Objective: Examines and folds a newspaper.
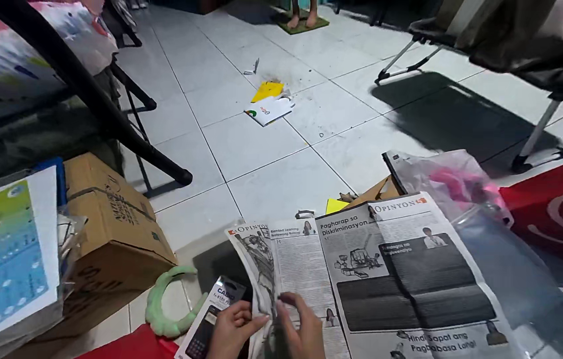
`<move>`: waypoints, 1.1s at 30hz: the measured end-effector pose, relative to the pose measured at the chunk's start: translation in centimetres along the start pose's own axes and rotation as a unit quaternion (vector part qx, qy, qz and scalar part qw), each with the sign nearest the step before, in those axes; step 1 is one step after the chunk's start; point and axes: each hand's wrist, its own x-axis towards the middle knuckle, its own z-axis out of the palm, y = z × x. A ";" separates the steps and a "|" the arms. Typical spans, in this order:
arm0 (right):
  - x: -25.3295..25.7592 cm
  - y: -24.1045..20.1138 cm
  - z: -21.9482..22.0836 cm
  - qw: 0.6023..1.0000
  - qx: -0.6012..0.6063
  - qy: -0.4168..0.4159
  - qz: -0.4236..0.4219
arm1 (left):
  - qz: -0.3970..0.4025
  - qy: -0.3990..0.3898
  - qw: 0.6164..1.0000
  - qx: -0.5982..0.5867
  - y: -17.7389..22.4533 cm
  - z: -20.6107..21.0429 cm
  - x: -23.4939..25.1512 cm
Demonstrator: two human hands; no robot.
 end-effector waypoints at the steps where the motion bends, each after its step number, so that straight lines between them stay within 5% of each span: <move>1: -0.6 -1.6 -0.3 1.000 0.023 -0.014 0.011 | 0.004 -0.015 1.000 -0.001 0.8 0.7 -0.3; 9: -0.2 -4.4 -5.7 0.987 0.103 -0.048 0.113 | 0.023 -0.135 0.990 -0.026 3.3 4.5 0.1; 12: 0.1 -3.6 -8.0 0.995 0.026 -0.020 0.094 | 0.018 -0.161 0.984 -0.075 3.1 4.7 0.3; 18: 2.2 -1.3 -19.4 0.987 -0.115 0.051 0.101 | 0.039 -0.040 0.996 -0.068 1.5 0.4 -0.4; 24: 4.4 2.0 -30.5 0.970 -0.161 0.015 0.184 | 0.008 0.046 0.997 -0.059 -1.7 -2.6 -1.0; 33: 6.8 6.2 -34.2 0.952 -0.213 -0.018 0.218 | -0.022 0.076 0.997 -0.017 -4.3 -2.3 -1.3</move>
